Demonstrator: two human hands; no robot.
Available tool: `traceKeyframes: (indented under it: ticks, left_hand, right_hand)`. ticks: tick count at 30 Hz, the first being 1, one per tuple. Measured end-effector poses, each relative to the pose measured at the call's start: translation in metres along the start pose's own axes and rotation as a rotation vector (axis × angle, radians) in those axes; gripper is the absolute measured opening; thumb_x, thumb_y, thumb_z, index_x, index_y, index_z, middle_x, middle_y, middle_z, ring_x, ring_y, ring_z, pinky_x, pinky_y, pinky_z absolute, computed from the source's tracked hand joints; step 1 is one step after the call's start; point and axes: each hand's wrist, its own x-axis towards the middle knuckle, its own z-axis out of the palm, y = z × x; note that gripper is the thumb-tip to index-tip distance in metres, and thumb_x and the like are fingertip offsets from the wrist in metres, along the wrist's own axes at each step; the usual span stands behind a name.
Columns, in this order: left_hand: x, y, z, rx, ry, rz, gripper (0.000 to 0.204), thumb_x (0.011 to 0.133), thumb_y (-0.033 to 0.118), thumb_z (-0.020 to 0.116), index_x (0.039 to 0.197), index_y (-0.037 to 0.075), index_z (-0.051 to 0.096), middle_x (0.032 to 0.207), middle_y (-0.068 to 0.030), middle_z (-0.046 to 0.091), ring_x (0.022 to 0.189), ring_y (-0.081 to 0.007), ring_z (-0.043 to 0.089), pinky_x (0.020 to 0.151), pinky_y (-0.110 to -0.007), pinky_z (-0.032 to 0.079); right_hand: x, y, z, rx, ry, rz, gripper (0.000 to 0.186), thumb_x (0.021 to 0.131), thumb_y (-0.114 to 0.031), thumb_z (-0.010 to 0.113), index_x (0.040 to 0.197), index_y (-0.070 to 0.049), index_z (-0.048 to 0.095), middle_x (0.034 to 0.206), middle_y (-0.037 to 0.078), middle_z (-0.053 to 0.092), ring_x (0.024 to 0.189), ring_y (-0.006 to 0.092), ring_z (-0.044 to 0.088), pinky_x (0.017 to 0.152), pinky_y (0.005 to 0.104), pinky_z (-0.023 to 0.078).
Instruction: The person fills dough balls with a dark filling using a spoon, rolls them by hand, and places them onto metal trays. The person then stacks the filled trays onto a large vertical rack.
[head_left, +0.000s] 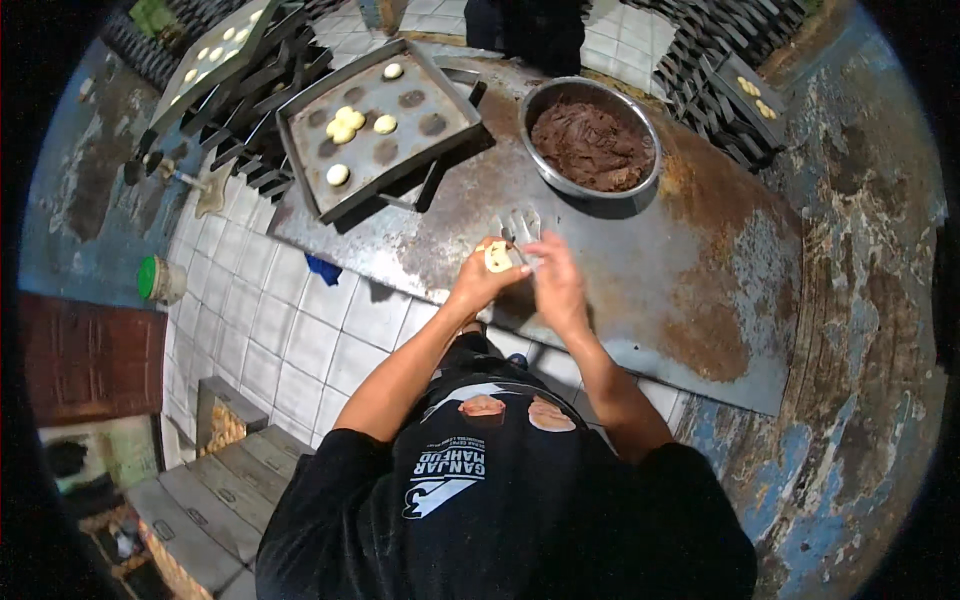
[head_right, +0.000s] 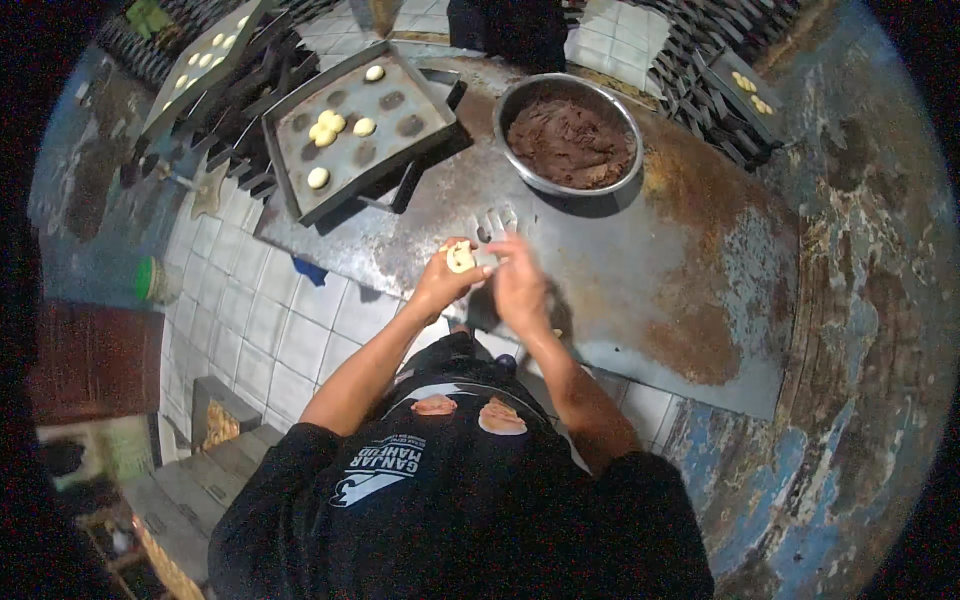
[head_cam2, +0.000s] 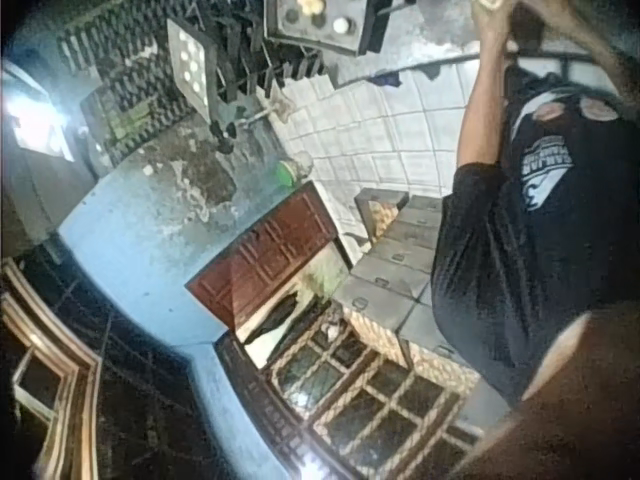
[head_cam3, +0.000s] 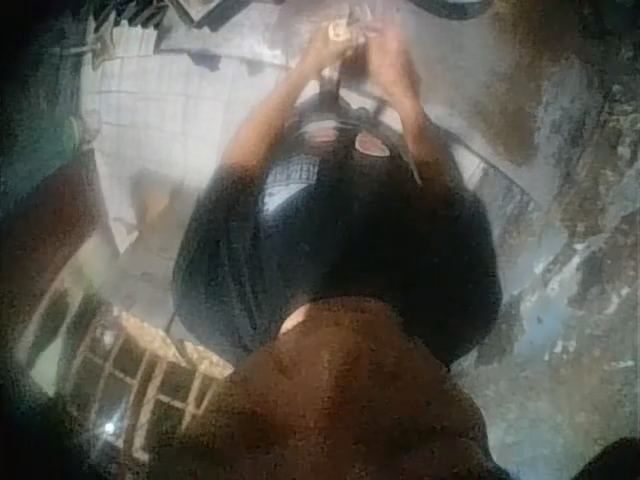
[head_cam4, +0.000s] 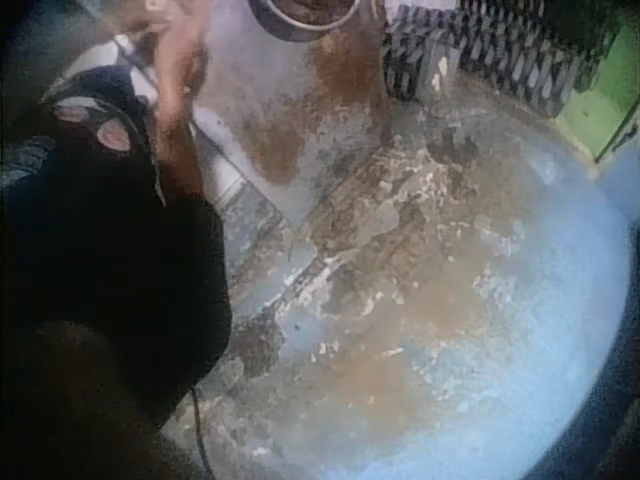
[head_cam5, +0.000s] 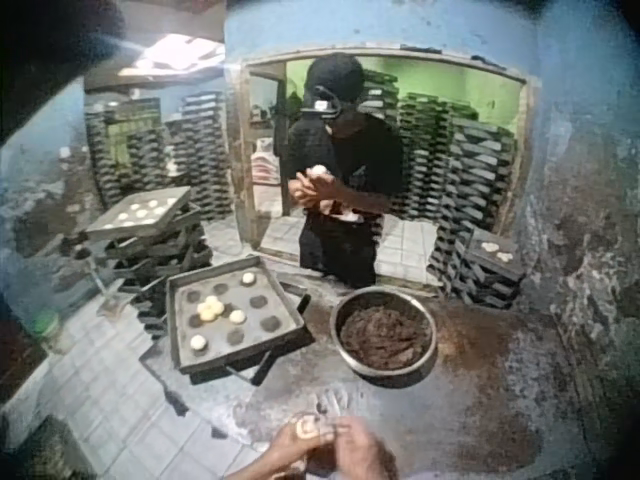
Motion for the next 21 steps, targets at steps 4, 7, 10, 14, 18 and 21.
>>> traceKeyframes:
  ticks: [4,7,10,14,18,21]
  left_hand:
    - [-0.026,0.022,0.014,-0.390,-0.127,-0.171,0.027,0.095,0.026,0.072,0.110,0.004,0.067,0.095,-0.0042,0.069,0.081,-0.0125,0.063,0.069,-0.027,0.050]
    - [-0.035,0.027,0.023,-0.021,0.084,0.181,0.031,0.100,0.031,0.063,0.111,0.002,0.069,0.116,-0.0123,0.070,0.105,-0.0225,0.066,0.088,-0.033,0.051]
    - [-0.036,0.034,0.014,0.376,0.124,0.499,0.043,0.103,0.039,0.055,0.124,0.002,0.066,0.139,-0.0174,0.060,0.130,-0.0310,0.056,0.105,-0.038,0.045]
    - [-0.049,0.053,-0.015,0.299,-0.239,0.189,0.052,0.103,0.036,0.059,0.141,0.002,0.057,0.130,-0.0155,0.068,0.116,-0.0252,0.066,0.097,-0.035,0.051]
    - [-0.049,0.065,-0.054,0.581,-0.484,0.184,0.050,0.098,0.036,0.064,0.136,0.004,0.062,0.124,-0.0154,0.071,0.126,-0.0316,0.062,0.104,-0.039,0.048]
    - [-0.063,0.060,-0.066,0.478,-0.197,0.232,0.043,0.101,0.038,0.058,0.127,0.004,0.067,0.118,-0.0139,0.071,0.117,-0.0280,0.062,0.098,-0.038,0.048]
  right_hand:
    - [-0.034,-0.017,-0.002,0.117,0.112,0.153,0.046,0.093,0.000,0.056,0.138,0.001,0.048,0.110,0.015,0.069,0.105,0.0307,0.065,0.098,0.0420,0.048]
    - [-0.045,-0.010,0.008,0.125,0.114,0.271,0.042,0.094,0.000,0.061,0.134,0.001,0.050,0.110,0.013,0.069,0.101,0.0250,0.066,0.094,0.0394,0.051]
    - [-0.040,-0.006,0.008,0.991,0.190,0.522,0.034,0.094,0.000,0.065,0.127,0.003,0.055,0.109,0.008,0.068,0.096,0.0133,0.064,0.089,0.0281,0.050]
    - [-0.012,-0.008,-0.021,0.815,-0.209,0.526,0.012,0.095,-0.007,0.066,0.101,0.003,0.069,0.095,0.007,0.070,0.090,0.0183,0.068,0.083,0.0338,0.055]
    - [0.008,-0.076,-0.024,-0.164,-0.487,-0.357,0.020,0.096,-0.009,0.066,0.110,0.005,0.069,0.097,0.010,0.071,0.092,0.0170,0.068,0.083,0.0318,0.056]
    - [0.016,-0.086,-0.010,0.752,-0.191,0.114,0.030,0.095,-0.006,0.067,0.123,0.005,0.064,0.100,0.010,0.070,0.094,0.0156,0.067,0.084,0.0289,0.056]
